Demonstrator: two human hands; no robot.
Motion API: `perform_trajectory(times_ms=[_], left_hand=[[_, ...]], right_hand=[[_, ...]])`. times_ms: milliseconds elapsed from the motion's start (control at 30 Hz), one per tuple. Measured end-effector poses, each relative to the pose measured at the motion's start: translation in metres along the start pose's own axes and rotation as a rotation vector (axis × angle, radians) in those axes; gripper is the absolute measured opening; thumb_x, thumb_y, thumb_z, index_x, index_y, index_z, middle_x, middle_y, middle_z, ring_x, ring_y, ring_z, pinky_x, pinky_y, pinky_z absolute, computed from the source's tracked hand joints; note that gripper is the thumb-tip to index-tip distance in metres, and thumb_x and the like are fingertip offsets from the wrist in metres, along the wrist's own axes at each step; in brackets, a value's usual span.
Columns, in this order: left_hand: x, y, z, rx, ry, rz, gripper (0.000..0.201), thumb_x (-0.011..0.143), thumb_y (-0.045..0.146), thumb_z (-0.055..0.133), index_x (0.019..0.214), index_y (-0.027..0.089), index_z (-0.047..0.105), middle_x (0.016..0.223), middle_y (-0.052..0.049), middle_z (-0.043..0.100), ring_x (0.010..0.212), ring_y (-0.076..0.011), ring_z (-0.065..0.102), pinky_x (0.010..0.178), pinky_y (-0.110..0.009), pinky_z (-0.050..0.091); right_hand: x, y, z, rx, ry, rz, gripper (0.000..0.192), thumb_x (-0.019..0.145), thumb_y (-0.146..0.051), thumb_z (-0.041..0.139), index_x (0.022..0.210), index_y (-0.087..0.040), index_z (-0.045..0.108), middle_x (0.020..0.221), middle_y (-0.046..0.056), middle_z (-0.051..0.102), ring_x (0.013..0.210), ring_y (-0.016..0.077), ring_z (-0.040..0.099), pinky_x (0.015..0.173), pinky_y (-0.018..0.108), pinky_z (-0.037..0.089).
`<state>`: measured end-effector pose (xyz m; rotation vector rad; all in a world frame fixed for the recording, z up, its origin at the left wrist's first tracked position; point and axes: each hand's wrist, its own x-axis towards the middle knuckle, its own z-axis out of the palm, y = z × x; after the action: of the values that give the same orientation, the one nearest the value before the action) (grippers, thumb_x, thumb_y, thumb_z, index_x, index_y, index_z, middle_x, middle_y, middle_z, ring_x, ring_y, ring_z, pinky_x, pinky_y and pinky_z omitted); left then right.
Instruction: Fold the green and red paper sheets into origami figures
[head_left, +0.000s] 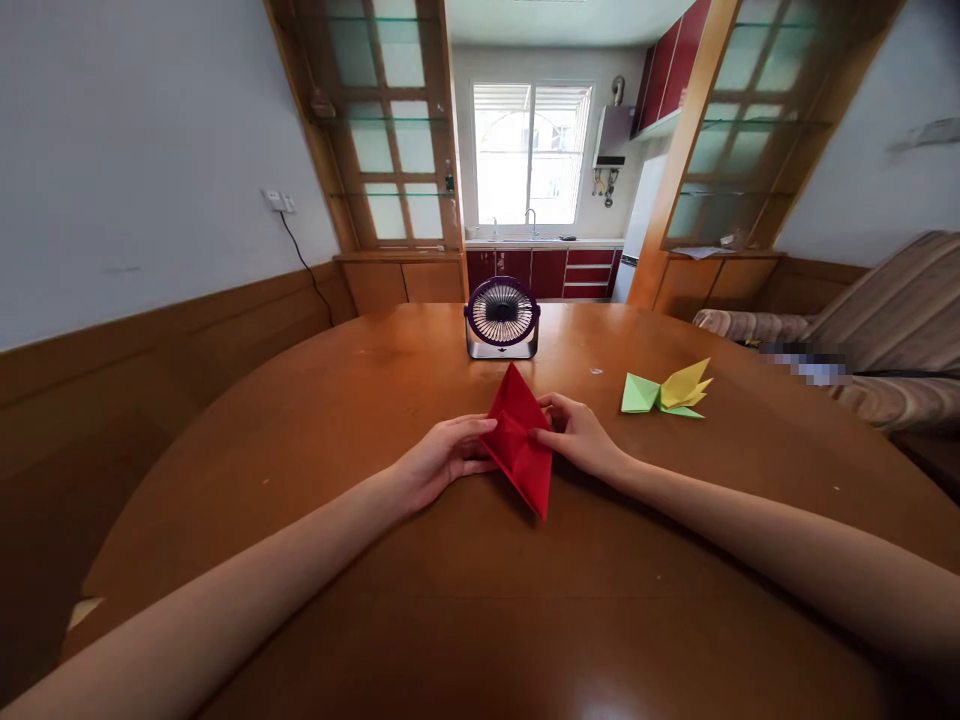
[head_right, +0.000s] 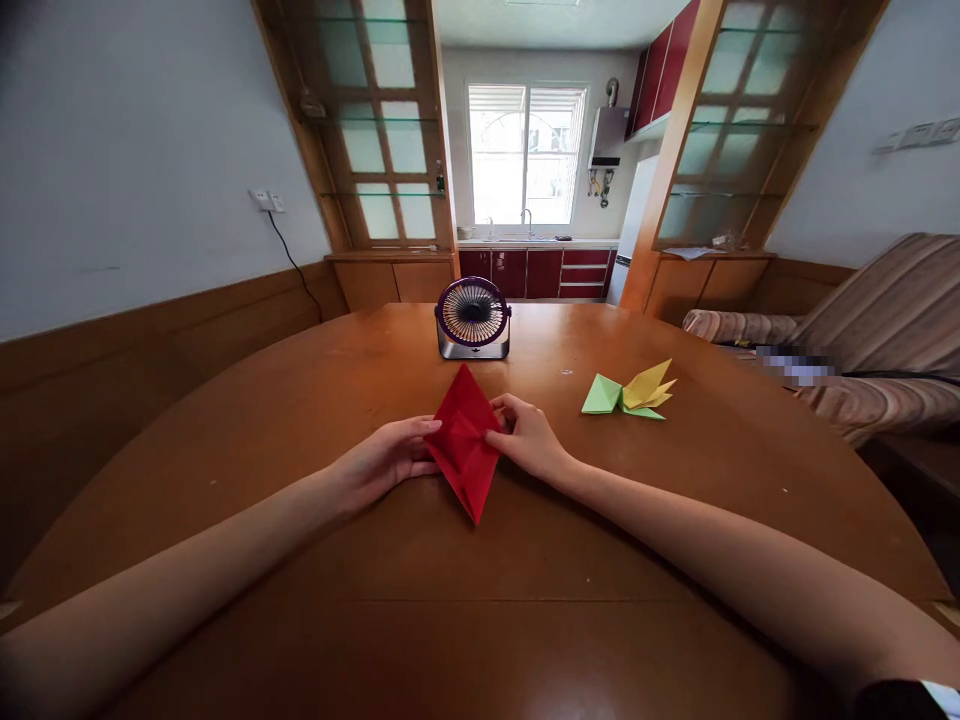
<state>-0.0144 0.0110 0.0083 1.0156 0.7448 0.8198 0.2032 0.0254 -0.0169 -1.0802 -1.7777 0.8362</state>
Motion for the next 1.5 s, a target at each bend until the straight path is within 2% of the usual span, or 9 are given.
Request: perform_trajectory(times_ms=[167, 300, 467, 567, 667, 933, 1067, 1333, 1500], left_hand=[[0.000, 0.001, -0.002, -0.007, 0.019, 0.018, 0.026, 0.083, 0.017, 0.066, 0.108, 0.012, 0.067, 0.112, -0.013, 0.069, 0.089, -0.0189, 0.066, 0.089, -0.035, 0.052], [0.001, 0.000, -0.003, -0.006, 0.025, 0.029, 0.026, 0.082, 0.016, 0.068, 0.108, 0.012, 0.067, 0.110, -0.013, 0.069, 0.086, -0.0185, 0.067, 0.088, -0.035, 0.053], [0.001, -0.001, -0.002, -0.008, 0.036, 0.033, 0.027, 0.081, 0.017, 0.069, 0.108, 0.012, 0.068, 0.107, -0.013, 0.071, 0.085, -0.0186, 0.068, 0.085, -0.034, 0.054], [0.002, -0.001, -0.003, -0.004, 0.030, 0.038, 0.029, 0.080, 0.015, 0.070, 0.109, 0.012, 0.069, 0.105, -0.012, 0.071, 0.083, -0.0173, 0.068, 0.085, -0.033, 0.055], [0.002, -0.003, -0.003, 0.008, 0.003, 0.047, 0.031, 0.079, 0.013, 0.072, 0.110, 0.013, 0.069, 0.107, -0.012, 0.071, 0.084, -0.0165, 0.068, 0.086, -0.033, 0.054], [0.002, -0.006, -0.001, 0.026, -0.044, 0.044, 0.033, 0.077, 0.013, 0.073, 0.110, 0.014, 0.070, 0.107, -0.010, 0.072, 0.086, -0.0162, 0.068, 0.089, -0.032, 0.053], [0.001, -0.005, -0.001, 0.025, -0.032, 0.032, 0.033, 0.078, 0.010, 0.070, 0.110, 0.013, 0.069, 0.106, -0.011, 0.072, 0.085, -0.0160, 0.068, 0.086, -0.031, 0.054], [0.002, -0.004, -0.003, -0.015, 0.009, 0.022, 0.032, 0.077, 0.006, 0.063, 0.109, 0.011, 0.068, 0.105, -0.012, 0.071, 0.087, -0.0178, 0.067, 0.086, -0.034, 0.055], [0.001, -0.003, -0.001, -0.018, 0.009, 0.020, 0.028, 0.079, 0.010, 0.064, 0.108, 0.012, 0.068, 0.108, -0.013, 0.070, 0.089, -0.0189, 0.067, 0.087, -0.035, 0.055]], right_hand=[[-0.001, 0.001, 0.002, 0.028, -0.008, -0.047, 0.029, 0.076, -0.032, 0.065, 0.099, -0.017, 0.058, 0.081, 0.003, 0.065, 0.074, 0.0178, 0.060, 0.067, 0.031, 0.048], [-0.003, -0.001, 0.003, -0.025, 0.053, -0.118, 0.036, 0.080, -0.033, 0.064, 0.111, -0.017, 0.054, 0.084, 0.003, 0.063, 0.073, 0.0169, 0.057, 0.065, 0.030, 0.047], [-0.010, -0.011, 0.002, -0.256, 0.225, -0.435, 0.028, 0.087, -0.026, 0.058, 0.114, -0.019, 0.054, 0.096, 0.006, 0.058, 0.084, 0.0182, 0.056, 0.076, 0.034, 0.048], [-0.015, -0.017, 0.004, -0.402, 0.178, -0.601, 0.021, 0.091, -0.023, 0.055, 0.112, -0.021, 0.058, 0.098, 0.007, 0.059, 0.091, 0.0202, 0.056, 0.083, 0.037, 0.048], [-0.017, -0.020, 0.007, -0.474, 0.145, -0.683, 0.023, 0.092, -0.024, 0.056, 0.115, -0.021, 0.059, 0.098, 0.007, 0.060, 0.091, 0.0204, 0.056, 0.082, 0.038, 0.047], [-0.015, -0.022, 0.007, -0.479, 0.092, -0.674, 0.026, 0.091, -0.034, 0.061, 0.113, -0.022, 0.065, 0.093, 0.006, 0.063, 0.087, 0.0189, 0.058, 0.081, 0.037, 0.046], [-0.013, -0.021, 0.006, -0.461, 0.091, -0.674, 0.019, 0.091, -0.029, 0.059, 0.106, -0.020, 0.067, 0.092, 0.006, 0.063, 0.086, 0.0185, 0.058, 0.080, 0.037, 0.045], [-0.010, -0.014, 0.001, -0.428, 0.112, -0.536, 0.016, 0.088, -0.029, 0.064, 0.099, -0.021, 0.071, 0.085, 0.004, 0.065, 0.079, 0.0165, 0.058, 0.077, 0.034, 0.045], [-0.008, -0.013, 0.000, -0.383, 0.094, -0.533, 0.020, 0.089, -0.034, 0.063, 0.102, -0.023, 0.074, 0.084, 0.004, 0.067, 0.076, 0.0154, 0.059, 0.077, 0.033, 0.046]])
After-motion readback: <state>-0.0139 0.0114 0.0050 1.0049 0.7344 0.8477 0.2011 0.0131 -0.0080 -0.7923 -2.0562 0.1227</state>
